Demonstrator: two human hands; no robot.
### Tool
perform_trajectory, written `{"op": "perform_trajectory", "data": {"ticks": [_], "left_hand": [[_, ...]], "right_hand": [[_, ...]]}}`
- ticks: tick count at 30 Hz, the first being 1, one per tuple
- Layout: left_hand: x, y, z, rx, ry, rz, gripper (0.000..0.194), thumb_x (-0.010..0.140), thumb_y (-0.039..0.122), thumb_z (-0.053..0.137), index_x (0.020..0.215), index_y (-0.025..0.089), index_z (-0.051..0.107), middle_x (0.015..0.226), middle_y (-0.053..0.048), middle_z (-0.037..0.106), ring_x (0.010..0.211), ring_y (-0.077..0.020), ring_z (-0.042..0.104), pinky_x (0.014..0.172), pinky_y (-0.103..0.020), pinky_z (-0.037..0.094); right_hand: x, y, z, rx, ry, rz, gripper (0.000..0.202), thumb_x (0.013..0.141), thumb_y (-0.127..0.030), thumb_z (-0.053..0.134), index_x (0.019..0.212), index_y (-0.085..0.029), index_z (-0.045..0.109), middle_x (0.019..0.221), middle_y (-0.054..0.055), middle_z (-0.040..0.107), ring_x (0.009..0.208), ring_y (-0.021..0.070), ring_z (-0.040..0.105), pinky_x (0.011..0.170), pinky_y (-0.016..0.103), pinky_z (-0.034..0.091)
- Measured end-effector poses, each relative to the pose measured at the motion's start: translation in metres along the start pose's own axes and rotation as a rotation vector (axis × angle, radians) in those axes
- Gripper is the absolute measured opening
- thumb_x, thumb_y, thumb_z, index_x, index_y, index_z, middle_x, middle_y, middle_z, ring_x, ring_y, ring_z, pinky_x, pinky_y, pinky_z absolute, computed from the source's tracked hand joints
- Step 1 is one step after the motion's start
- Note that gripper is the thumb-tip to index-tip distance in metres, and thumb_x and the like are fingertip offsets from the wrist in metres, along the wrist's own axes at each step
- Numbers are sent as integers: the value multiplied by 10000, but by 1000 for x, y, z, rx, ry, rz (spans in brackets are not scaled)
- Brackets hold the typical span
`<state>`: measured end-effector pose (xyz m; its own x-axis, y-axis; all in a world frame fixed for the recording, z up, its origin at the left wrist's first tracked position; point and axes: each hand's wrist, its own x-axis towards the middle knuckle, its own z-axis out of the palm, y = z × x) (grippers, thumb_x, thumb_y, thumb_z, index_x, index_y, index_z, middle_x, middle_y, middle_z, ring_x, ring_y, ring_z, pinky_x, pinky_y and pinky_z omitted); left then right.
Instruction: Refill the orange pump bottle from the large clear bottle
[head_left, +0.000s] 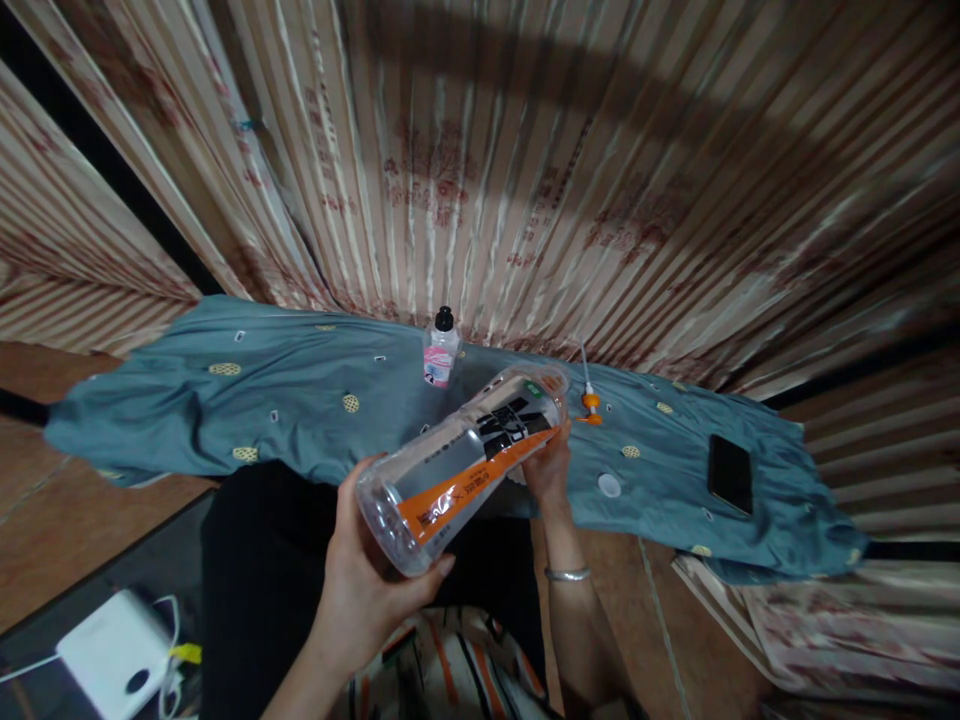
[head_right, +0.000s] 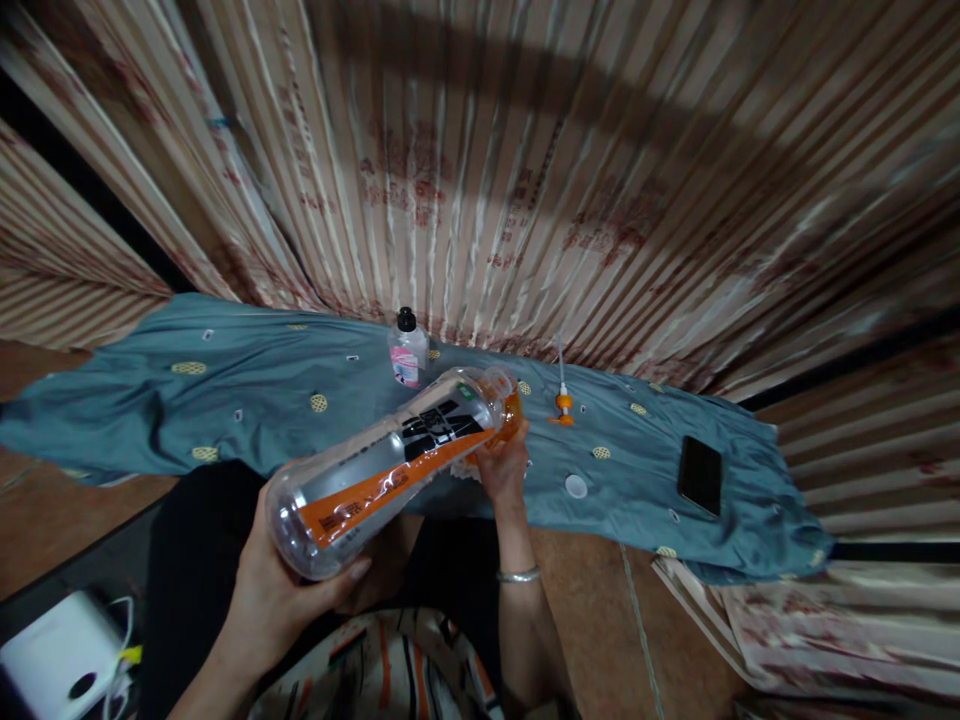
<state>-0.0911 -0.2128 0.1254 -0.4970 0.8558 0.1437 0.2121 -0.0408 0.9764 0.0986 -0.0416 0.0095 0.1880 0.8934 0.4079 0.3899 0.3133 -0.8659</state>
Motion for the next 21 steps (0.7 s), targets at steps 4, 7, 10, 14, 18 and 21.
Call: {"op": "perform_trajectory", "data": {"ticks": [4,7,10,14,18,21], "left_hand": [[0,-1,0,-5,5,-6,776,639,320,823,1335,202,500,1228,-68,687,1152,-260,709,1020,-381,566],[0,-1,1,-11,14,-17,778,631,320,826,1332,208,508,1227,-63,681,1156,-268,705,1011,-385,573],[0,-1,1,-19,11,-18,775,634,317,826,1332,210,507,1218,-55,683,1148,-258,708,1013,-374,572],[0,0,1,-12,4,-10,778,640,308,820,1339,203,494,1221,-53,683,1145,-242,711,1025,-357,561],[-1,0,-1,-4,-2,-14,782,639,313,821,1340,198,493,1221,-59,683,1145,-247,711,1031,-368,557],[0,0,-1,-3,1,-15,793,636,317,826,1344,193,490,1225,-69,679,1144,-257,711,1022,-376,562]], "right_hand": [[0,-3,-1,-15,-1,9,632,740,-455,732,1263,-181,507,1111,151,747,1050,304,733,842,414,610],[0,-4,-1,-21,1,29,672,744,-456,726,1309,-174,496,1168,166,737,1100,305,723,869,411,606],[-1,-3,-1,-15,-2,26,674,732,-453,740,1302,-183,500,1128,145,753,1052,289,738,839,389,610],[-1,-3,0,-17,8,15,617,735,-440,734,1259,-198,516,1049,117,766,1018,281,747,837,380,604],[0,-7,-1,1,-3,0,565,765,-430,701,1248,-201,518,1041,114,753,1061,282,731,877,388,590],[0,-7,-1,-14,-7,14,517,759,-428,704,1193,-213,521,993,91,744,1005,274,729,840,387,591]]}}
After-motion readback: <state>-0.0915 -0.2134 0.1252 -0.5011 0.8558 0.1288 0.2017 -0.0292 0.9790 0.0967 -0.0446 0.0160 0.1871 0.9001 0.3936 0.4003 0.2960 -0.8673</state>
